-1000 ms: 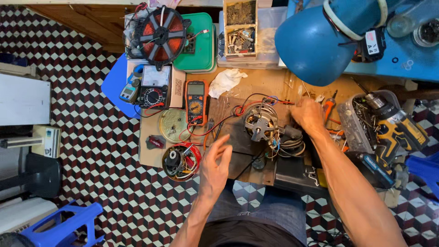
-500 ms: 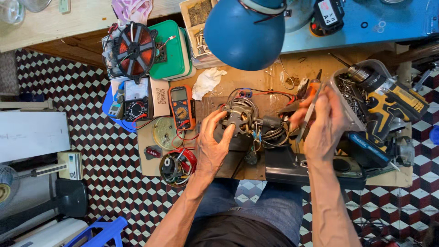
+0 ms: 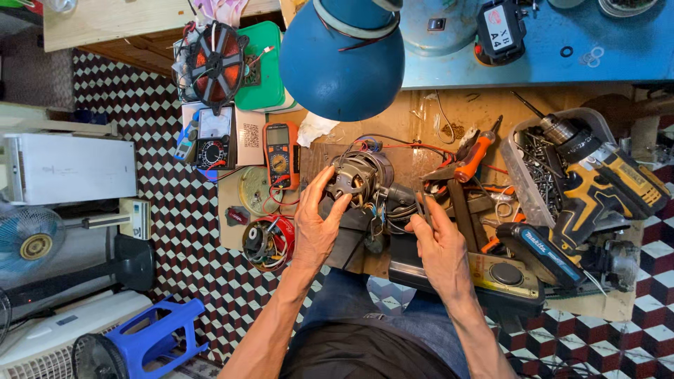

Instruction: The person works on an electric motor at a cluttered workbench, disassembling and repositioning its components by hand, using a screwdriver on the motor parts, and probing or testing the motor with a handheld tester and meter leads. They reposition the motor repeatedly while working on its wiring and brushes.

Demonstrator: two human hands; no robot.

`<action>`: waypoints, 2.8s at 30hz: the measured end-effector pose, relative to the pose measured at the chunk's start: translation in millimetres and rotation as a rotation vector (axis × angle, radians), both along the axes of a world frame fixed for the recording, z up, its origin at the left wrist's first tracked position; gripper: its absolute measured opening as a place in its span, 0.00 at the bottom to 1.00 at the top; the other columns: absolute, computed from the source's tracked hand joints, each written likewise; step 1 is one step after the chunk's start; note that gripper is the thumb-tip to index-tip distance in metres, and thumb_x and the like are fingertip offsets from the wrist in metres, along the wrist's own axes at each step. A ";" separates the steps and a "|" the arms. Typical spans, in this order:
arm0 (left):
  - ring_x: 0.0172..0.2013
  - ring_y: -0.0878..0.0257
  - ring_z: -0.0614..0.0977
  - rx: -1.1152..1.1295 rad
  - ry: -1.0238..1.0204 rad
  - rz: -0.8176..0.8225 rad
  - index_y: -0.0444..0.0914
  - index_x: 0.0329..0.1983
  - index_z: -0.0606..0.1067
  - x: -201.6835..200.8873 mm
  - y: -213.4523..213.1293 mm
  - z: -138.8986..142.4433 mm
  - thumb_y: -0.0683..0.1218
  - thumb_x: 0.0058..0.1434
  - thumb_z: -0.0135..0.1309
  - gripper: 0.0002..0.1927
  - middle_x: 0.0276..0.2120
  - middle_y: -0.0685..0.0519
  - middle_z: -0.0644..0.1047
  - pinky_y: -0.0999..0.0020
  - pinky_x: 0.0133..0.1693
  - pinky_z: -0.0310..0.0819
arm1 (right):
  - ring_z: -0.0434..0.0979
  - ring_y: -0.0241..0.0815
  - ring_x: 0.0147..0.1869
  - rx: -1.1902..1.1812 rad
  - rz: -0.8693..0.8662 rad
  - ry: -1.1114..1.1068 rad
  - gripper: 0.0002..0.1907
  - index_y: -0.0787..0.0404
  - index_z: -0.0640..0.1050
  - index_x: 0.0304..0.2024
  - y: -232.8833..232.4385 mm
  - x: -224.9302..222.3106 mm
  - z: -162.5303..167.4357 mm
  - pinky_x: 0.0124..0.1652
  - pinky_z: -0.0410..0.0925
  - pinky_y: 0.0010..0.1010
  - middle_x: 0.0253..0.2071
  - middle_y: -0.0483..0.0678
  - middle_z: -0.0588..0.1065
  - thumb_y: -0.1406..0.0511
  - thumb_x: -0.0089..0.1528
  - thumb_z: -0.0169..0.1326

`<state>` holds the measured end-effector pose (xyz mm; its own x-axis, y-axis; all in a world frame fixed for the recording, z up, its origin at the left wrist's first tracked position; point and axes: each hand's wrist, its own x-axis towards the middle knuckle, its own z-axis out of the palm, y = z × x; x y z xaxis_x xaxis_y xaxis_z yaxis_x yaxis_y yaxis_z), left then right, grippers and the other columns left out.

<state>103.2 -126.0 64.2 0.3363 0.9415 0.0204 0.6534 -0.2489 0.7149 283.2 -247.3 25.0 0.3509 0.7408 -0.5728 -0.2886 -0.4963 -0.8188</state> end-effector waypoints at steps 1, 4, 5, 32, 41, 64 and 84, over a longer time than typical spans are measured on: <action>0.63 0.50 0.75 0.009 0.000 -0.003 0.36 0.66 0.70 0.9 0.5 0.9 0.45 0.63 0.61 0.28 0.63 0.44 0.74 0.59 0.62 0.69 | 0.62 0.27 0.26 -0.009 0.027 -0.022 0.26 0.56 0.72 0.67 3.3 3.7 2.5 0.25 0.59 0.22 0.30 0.41 0.77 0.61 0.65 0.52; 0.63 0.51 0.76 -0.001 0.007 0.005 0.37 0.66 0.70 0.6 0.9 8.9 0.45 0.63 0.61 0.28 0.63 0.45 0.75 0.60 0.62 0.69 | 0.70 0.24 0.33 0.050 0.079 -0.125 0.25 0.59 0.72 0.66 7.5 7.4 16.8 0.36 0.65 0.20 0.30 0.41 0.78 0.60 0.67 0.52; 0.63 0.52 0.76 -0.006 0.007 0.012 0.37 0.66 0.70 -0.2 2.6 12.4 0.45 0.63 0.61 0.28 0.63 0.45 0.75 0.60 0.62 0.69 | 0.74 0.23 0.37 0.088 0.096 -0.168 0.24 0.60 0.72 0.66 9.5 7.2 22.2 0.40 0.67 0.18 0.30 0.41 0.78 0.60 0.68 0.52; 0.51 0.61 0.81 -0.401 -0.489 -0.298 0.41 0.44 0.84 -151.3 160.7 -8.0 0.47 0.63 0.62 0.09 0.45 0.51 0.81 0.67 0.52 0.77 | 0.71 0.28 0.26 -0.307 -0.143 -0.599 0.15 0.63 0.80 0.49 140.9 -255.3 144.0 0.26 0.67 0.25 0.26 0.43 0.76 0.60 0.66 0.54; 0.57 0.59 0.79 -0.517 -0.642 -0.322 0.42 0.47 0.82 -152.5 161.3 -26.8 0.47 0.63 0.61 0.10 0.55 0.47 0.76 0.65 0.52 0.78 | 0.71 0.32 0.20 -0.378 -0.220 -0.525 0.15 0.65 0.82 0.43 179.7 -282.2 143.6 0.23 0.65 0.27 0.22 0.45 0.75 0.59 0.66 0.54; 0.56 0.59 0.79 -0.658 -0.715 -0.369 0.42 0.44 0.82 -162.4 186.2 -26.4 0.49 0.62 0.61 0.10 0.53 0.50 0.77 0.65 0.50 0.77 | 0.81 0.47 0.24 -0.496 -0.239 -0.770 0.16 0.64 0.81 0.39 215.6 -318.2 117.9 0.29 0.71 0.38 0.21 0.52 0.78 0.58 0.65 0.52; 0.51 0.59 0.81 -0.610 -0.630 -0.403 0.41 0.44 0.81 -166.6 196.2 -13.1 0.49 0.63 0.59 0.09 0.53 0.49 0.77 0.64 0.47 0.79 | 0.77 0.52 0.27 -0.438 -0.337 -0.829 0.16 0.63 0.79 0.39 221.2 -327.1 101.8 0.32 0.68 0.43 0.22 0.57 0.75 0.57 0.68 0.50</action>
